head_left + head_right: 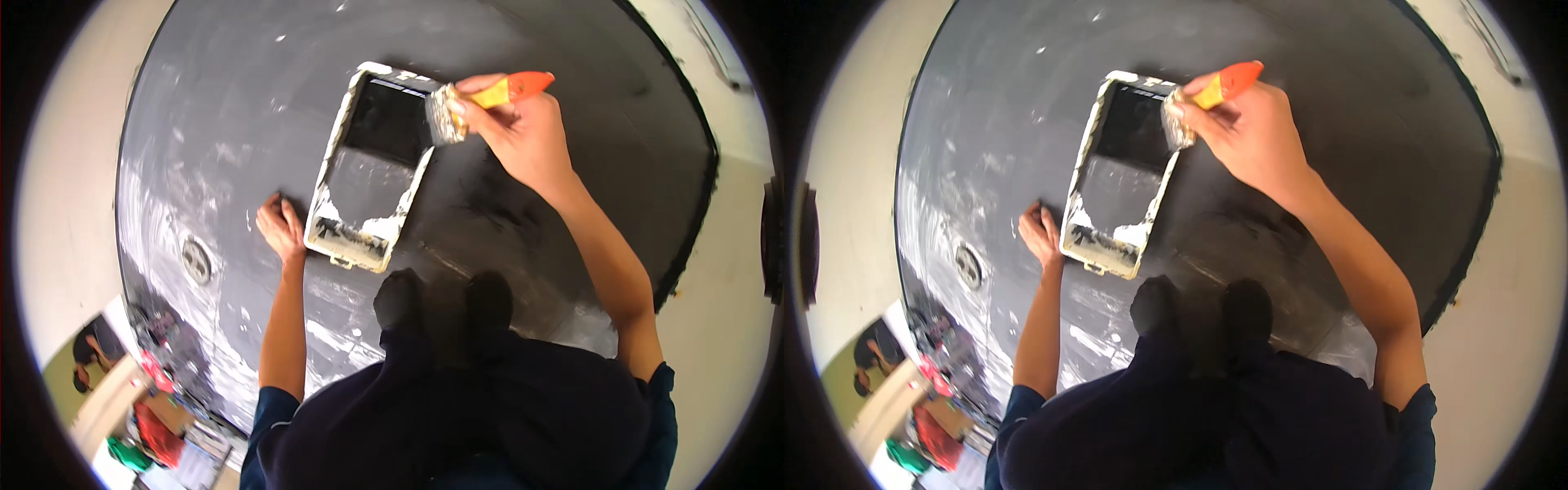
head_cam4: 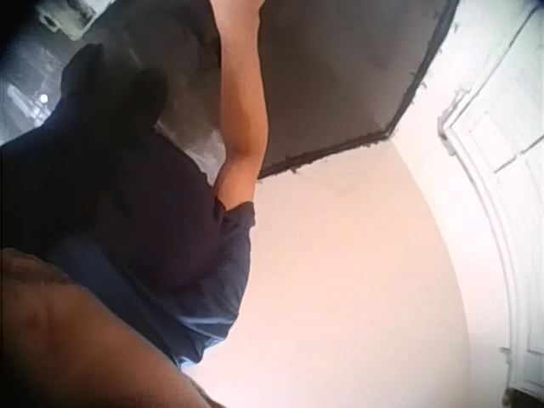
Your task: The person paints a surface using a paint brush, dipping the brush into a paint tray and applying paint across the panels.
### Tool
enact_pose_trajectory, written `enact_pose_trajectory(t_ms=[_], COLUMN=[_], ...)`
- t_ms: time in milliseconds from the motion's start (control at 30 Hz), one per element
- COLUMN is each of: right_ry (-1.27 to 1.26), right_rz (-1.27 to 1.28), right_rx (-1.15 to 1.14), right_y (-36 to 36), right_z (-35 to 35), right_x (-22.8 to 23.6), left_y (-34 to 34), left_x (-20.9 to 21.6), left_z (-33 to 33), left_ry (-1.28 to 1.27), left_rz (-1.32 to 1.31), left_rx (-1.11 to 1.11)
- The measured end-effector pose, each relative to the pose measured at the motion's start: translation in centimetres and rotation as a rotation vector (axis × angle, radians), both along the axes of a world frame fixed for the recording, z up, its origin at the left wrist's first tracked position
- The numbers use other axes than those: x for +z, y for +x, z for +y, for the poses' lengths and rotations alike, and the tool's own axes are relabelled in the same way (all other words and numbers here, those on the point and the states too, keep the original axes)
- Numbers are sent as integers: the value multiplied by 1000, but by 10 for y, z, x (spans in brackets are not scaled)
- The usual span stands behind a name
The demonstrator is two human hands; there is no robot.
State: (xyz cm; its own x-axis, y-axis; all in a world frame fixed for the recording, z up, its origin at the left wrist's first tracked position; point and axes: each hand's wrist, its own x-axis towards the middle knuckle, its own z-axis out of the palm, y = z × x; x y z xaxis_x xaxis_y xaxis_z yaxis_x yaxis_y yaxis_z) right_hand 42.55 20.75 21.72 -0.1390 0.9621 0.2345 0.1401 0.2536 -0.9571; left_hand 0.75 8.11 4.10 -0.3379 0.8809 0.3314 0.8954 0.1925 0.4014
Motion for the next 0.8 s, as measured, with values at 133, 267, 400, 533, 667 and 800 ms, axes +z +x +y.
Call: enact_pose_trajectory(t_ms=[133,267,400,533,667,800], right_ry=[104,207,118,226,179,-153], right_rz=[-53,-211,-233,-222,-215,-52], right_rx=[107,119,81,57,45,-104], right_y=[-38,-57,-60,-58,-60,-44], right_z=[30,38,35,35,38,28], right_x=[-22,-55,-56,-70,-63,-52], left_y=[4,6,4,6,5,6], left_x=[3,5,8,7,7,9], left_z=[1,3,-2,3,3,0], left_ry=[-36,-45,-64,-51,-52,-36], left_rz=[-31,-67,-81,-79,-72,-55], left_rx=[32,46,52,42,52,45])
